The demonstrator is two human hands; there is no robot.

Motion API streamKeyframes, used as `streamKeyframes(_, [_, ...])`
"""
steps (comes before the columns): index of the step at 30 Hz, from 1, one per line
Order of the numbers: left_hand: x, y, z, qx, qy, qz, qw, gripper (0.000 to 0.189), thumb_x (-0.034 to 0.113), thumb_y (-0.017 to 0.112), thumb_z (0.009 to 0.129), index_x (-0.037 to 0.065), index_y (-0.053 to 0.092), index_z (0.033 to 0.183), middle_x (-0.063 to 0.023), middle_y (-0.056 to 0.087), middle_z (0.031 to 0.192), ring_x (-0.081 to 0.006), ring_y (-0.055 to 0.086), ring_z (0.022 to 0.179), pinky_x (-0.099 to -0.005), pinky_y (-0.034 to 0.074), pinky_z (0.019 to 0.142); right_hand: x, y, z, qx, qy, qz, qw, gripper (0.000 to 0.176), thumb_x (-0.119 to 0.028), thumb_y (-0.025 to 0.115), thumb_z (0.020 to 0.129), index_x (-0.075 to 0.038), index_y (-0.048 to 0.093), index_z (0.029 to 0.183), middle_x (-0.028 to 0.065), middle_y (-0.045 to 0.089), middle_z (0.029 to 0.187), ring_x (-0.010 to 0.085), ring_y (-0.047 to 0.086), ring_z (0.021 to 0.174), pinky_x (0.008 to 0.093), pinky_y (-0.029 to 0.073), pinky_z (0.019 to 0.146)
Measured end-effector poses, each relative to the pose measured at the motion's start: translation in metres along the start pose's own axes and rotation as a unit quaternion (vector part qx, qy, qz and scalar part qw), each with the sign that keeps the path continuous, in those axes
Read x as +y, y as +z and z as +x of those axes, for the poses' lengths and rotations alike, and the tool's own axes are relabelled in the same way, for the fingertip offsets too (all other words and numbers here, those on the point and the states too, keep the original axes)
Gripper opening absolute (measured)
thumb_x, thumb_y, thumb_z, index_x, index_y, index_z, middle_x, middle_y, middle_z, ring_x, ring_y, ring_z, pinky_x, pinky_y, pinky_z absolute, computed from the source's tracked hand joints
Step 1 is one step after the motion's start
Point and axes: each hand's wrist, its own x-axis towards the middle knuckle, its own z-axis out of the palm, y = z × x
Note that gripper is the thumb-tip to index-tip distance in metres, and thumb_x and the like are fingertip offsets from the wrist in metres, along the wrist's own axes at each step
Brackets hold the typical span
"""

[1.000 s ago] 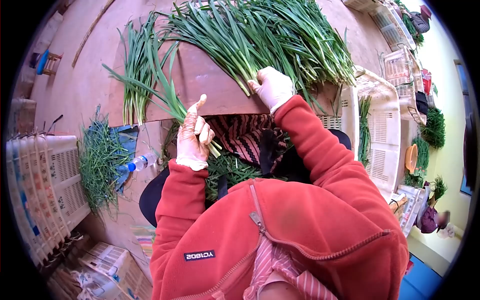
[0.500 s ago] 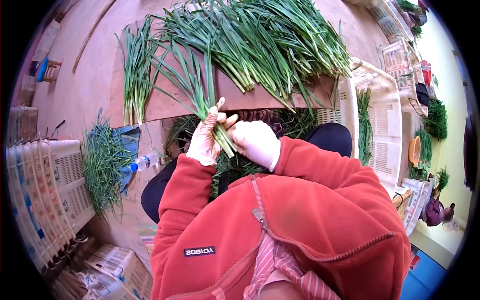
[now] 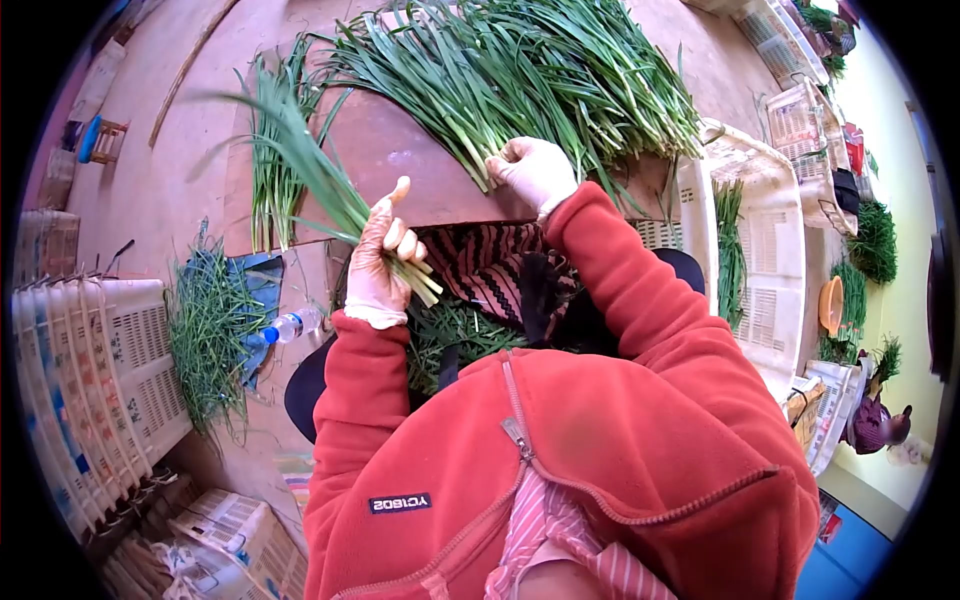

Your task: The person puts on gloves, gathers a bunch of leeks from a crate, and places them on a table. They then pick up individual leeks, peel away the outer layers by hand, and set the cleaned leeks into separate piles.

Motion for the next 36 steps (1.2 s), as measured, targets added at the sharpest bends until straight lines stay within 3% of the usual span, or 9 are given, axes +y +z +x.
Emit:
streamKeyframes(2, [-0.008, 0.014, 0.001, 0.080, -0.014, 0.017, 0.997, 0.050, 0.019, 0.056, 0.092, 0.000, 0.037, 0.135, 0.0044, 0.028, 0.070, -0.0064, 0.029, 0.060, -0.0196, 0.032, 0.054, 0.010, 0.004, -0.005, 0.007, -0.032, 0.108, 0.994, 0.027, -0.032, 0.070, 0.078, -0.005, 0.065, 0.078, 0.0085, 0.065, 0.071, 0.0191, 0.059, 0.062, 0.0319, 0.047, 0.064])
streamKeyframes(3, [-0.015, -0.020, 0.012, -0.053, -0.048, -0.024, 0.997, 0.050, 0.021, 0.055, 0.092, 0.002, 0.038, 0.135, 0.0023, 0.047, 0.084, -0.0078, 0.046, 0.071, -0.0191, 0.040, 0.061, 0.016, 0.009, -0.009, -0.008, -0.050, 0.192, 0.980, 0.026, -0.029, 0.071, 0.078, -0.004, 0.065, 0.077, 0.0070, 0.064, 0.069, 0.0155, 0.056, 0.059, 0.0302, 0.046, 0.062])
streamKeyframes(5, [-0.017, 0.013, 0.005, 0.113, -0.055, 0.119, 0.985, 0.048, 0.024, 0.054, 0.093, 0.004, 0.041, 0.134, -0.0044, 0.056, 0.115, -0.0130, 0.057, 0.093, -0.0202, 0.047, 0.072, 0.002, 0.008, -0.036, -0.021, -0.033, 0.169, 0.985, 0.025, -0.026, 0.072, 0.079, -0.003, 0.062, 0.077, 0.0034, 0.060, 0.065, 0.0099, 0.050, 0.059, 0.0270, 0.044, 0.060])
streamKeyframes(6, [-0.022, 0.004, 0.009, 0.061, -0.048, 0.178, 0.981, 0.047, 0.032, 0.048, 0.095, 0.006, 0.043, 0.133, -0.0120, 0.049, 0.133, -0.0227, 0.055, 0.112, -0.0253, 0.048, 0.083, -0.001, 0.012, -0.048, -0.043, -0.027, 0.176, 0.983, 0.022, -0.022, 0.071, 0.081, -0.002, 0.061, 0.079, 0.0019, 0.060, 0.068, 0.0085, 0.052, 0.062, 0.0245, 0.045, 0.061])
streamKeyframes(11, [-0.041, -0.010, 0.024, 0.146, -0.097, 0.125, 0.977, 0.024, 0.022, 0.064, 0.087, 0.004, 0.060, 0.102, -0.0047, 0.063, 0.086, -0.0124, 0.058, 0.063, -0.0234, 0.046, 0.050, -0.005, 0.022, -0.075, -0.132, 0.017, 0.266, 0.955, 0.019, -0.020, 0.066, 0.086, -0.001, 0.061, 0.087, 0.0018, 0.062, 0.074, 0.0077, 0.055, 0.068, 0.0226, 0.046, 0.065])
streamKeyframes(18, [-0.047, -0.007, 0.026, 0.114, -0.099, 0.109, 0.983, 0.024, 0.018, 0.065, 0.086, 0.002, 0.060, 0.104, -0.0043, 0.064, 0.086, -0.0112, 0.057, 0.062, -0.0224, 0.045, 0.049, 0.010, 0.023, -0.066, -0.067, -0.019, 0.200, 0.977, 0.024, -0.023, 0.064, 0.084, 0.000, 0.064, 0.086, 0.0070, 0.065, 0.075, 0.0119, 0.059, 0.068, 0.0271, 0.047, 0.067])
streamKeyframes(23, [-0.054, -0.013, 0.037, 0.123, -0.126, 0.090, 0.980, 0.026, 0.017, 0.065, 0.086, 0.001, 0.058, 0.105, -0.0041, 0.064, 0.083, -0.0114, 0.058, 0.061, -0.0229, 0.046, 0.050, 0.018, 0.005, -0.049, -0.038, 0.009, -0.026, 0.999, 0.025, -0.027, 0.066, 0.081, -0.004, 0.065, 0.090, 0.0132, 0.066, 0.088, 0.0302, 0.063, 0.079, 0.0360, 0.048, 0.074])
streamKeyframes(26, [-0.055, -0.015, 0.049, 0.095, -0.127, 0.097, 0.983, 0.027, 0.017, 0.061, 0.088, 0.000, 0.055, 0.108, -0.0082, 0.067, 0.093, -0.0118, 0.058, 0.061, -0.0223, 0.047, 0.050, 0.028, 0.012, -0.047, 0.164, -0.158, -0.100, 0.969, 0.021, -0.026, 0.066, 0.080, -0.007, 0.065, 0.088, 0.0120, 0.059, 0.089, 0.0291, 0.061, 0.082, 0.0377, 0.048, 0.074])
streamKeyframes(36, [-0.056, -0.015, 0.051, 0.125, -0.131, 0.123, 0.976, 0.030, 0.015, 0.055, 0.091, 0.001, 0.049, 0.118, -0.0132, 0.065, 0.108, -0.0111, 0.058, 0.061, -0.0204, 0.047, 0.048, 0.006, 0.011, -0.058, 0.130, -0.224, -0.241, 0.935, 0.020, -0.027, 0.066, 0.077, -0.008, 0.059, 0.074, 0.0104, 0.056, 0.073, 0.0295, 0.058, 0.071, 0.0401, 0.047, 0.064])
